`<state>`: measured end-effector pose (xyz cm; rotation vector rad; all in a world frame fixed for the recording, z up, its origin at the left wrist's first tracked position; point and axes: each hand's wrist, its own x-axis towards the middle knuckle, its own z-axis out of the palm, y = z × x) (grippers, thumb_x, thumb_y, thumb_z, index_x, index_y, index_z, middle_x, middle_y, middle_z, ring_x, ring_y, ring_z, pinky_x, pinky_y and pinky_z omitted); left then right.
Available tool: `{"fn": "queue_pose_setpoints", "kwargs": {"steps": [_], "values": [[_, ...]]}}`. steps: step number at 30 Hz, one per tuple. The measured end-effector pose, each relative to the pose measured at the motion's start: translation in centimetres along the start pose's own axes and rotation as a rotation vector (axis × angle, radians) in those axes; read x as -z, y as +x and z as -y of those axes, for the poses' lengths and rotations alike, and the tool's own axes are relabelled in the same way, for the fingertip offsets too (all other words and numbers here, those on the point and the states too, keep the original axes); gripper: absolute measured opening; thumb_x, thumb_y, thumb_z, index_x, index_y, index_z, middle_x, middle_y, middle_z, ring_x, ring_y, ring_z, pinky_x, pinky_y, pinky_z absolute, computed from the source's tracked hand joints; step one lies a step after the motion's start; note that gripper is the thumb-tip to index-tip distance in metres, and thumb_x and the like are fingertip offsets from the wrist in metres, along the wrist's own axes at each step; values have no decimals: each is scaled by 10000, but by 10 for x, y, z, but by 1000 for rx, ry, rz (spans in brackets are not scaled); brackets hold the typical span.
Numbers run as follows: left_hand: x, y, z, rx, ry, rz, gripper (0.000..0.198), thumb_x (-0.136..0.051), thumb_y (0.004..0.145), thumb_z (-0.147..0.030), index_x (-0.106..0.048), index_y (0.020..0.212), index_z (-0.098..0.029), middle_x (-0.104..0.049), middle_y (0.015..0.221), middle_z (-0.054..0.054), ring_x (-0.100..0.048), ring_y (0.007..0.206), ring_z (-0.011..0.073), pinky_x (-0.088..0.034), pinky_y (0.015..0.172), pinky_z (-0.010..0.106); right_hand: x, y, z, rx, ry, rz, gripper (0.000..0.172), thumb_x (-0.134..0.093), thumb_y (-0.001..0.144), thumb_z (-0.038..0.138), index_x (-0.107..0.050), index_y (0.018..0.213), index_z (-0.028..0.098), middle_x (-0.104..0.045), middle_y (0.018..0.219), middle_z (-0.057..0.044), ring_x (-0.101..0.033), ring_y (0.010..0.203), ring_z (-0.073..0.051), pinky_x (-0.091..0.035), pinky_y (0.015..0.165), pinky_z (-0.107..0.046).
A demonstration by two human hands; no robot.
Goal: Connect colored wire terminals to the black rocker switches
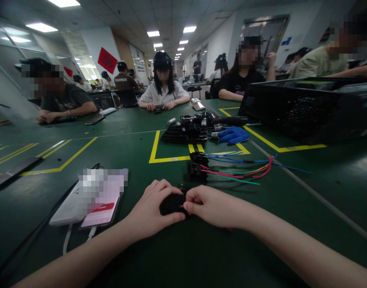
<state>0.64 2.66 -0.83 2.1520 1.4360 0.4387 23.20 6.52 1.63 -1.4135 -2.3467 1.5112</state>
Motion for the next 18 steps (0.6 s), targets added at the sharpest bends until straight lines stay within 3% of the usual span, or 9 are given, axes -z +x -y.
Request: {"fn": "queue_pose_setpoints", "kwargs": {"steps": [4, 8, 18], "values": [[1, 1, 0, -4, -51, 7, 461, -979, 889, -456, -799, 1259, -247, -710, 1244, 65, -613, 1233, 358, -491, 1072, 541, 0, -1, 2, -32, 125, 71, 266, -660, 1011, 457, -608, 875, 234, -516, 745, 42, -410, 622, -131, -316, 547, -268], [1, 2, -2, 10, -46, 8, 467, -1013, 850, -433, -814, 1217, -223, -708, 1191, 64, -620, 1202, 359, -494, 1054, 535, -1, -1, 1, -31, 264, 131, 370, -709, 984, 561, -579, 862, 237, -415, 667, 86, -303, 545, -102, -236, 492, -263], [4, 3, -4, 38, 1, 42, 473, -984, 876, -490, -793, 1228, -239, -699, 1203, 63, -612, 1202, 359, -493, 1040, 527, -5, 4, -9, 33, 459, 155, 540, -836, 795, 703, -578, 818, 229, -491, 648, 83, -328, 504, -67, -164, 492, -268]]}}
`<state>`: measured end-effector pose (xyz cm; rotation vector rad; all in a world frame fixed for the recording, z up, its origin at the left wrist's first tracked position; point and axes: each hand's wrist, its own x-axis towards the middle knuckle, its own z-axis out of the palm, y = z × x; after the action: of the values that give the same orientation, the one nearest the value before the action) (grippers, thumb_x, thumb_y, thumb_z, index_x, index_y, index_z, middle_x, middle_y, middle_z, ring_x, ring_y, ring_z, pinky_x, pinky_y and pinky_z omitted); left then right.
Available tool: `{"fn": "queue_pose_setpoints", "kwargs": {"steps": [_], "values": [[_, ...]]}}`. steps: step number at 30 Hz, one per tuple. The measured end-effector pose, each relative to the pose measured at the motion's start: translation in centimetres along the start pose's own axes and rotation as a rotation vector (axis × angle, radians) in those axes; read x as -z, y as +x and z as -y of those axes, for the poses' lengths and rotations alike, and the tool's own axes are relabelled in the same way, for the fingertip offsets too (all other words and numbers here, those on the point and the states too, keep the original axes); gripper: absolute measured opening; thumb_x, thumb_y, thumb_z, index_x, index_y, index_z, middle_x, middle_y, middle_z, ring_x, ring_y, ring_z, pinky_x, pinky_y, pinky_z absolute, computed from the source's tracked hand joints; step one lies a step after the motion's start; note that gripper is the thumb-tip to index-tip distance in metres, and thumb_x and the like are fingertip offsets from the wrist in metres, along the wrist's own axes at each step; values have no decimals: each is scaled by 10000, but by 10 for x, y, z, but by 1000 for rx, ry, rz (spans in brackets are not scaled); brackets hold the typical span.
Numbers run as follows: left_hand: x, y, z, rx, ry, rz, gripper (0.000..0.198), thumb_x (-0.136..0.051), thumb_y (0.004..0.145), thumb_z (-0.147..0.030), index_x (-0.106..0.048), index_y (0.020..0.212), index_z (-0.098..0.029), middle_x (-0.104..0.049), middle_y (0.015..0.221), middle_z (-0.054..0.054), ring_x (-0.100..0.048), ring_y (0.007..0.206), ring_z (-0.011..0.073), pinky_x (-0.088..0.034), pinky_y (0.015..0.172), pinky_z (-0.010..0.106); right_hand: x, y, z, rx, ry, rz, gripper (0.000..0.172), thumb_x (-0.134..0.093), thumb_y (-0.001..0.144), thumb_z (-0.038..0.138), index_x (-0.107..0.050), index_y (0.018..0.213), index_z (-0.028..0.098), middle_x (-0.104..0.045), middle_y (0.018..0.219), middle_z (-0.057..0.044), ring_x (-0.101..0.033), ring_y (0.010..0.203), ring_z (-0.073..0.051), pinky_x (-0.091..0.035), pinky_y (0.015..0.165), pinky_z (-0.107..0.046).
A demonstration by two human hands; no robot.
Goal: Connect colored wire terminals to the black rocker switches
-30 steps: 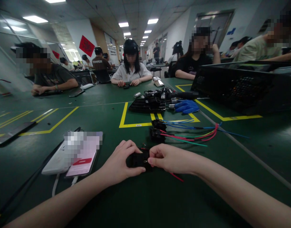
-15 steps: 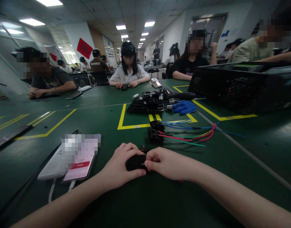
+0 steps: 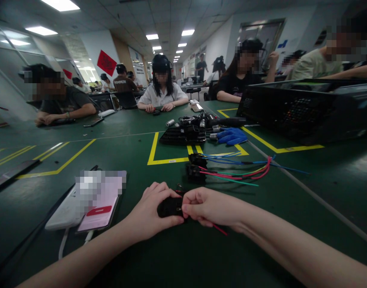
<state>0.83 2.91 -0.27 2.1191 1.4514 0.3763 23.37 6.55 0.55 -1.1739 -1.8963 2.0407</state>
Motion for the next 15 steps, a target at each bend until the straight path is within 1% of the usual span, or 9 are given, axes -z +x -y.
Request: {"fn": "queue_pose_setpoints", "kwargs": {"steps": [7, 15], "values": [[-3, 1, 3, -4, 14, -8, 480, -983, 871, -528, -792, 1205, -241, -692, 1183, 51, -608, 1201, 357, -469, 1025, 511, 0, 2, -2, 27, 71, 17, 594, -874, 762, 741, -577, 806, 227, -466, 634, 92, -302, 498, -68, -139, 505, -281], [-1, 2, 1, 2, 44, 12, 472, -973, 879, -541, -784, 1190, -240, -694, 1187, 47, -609, 1207, 352, -436, 1049, 506, 2, 1, -4, 36, 80, 31, 611, -872, 767, 757, -579, 818, 222, -472, 650, 90, -302, 512, -69, -143, 517, -290]]}}
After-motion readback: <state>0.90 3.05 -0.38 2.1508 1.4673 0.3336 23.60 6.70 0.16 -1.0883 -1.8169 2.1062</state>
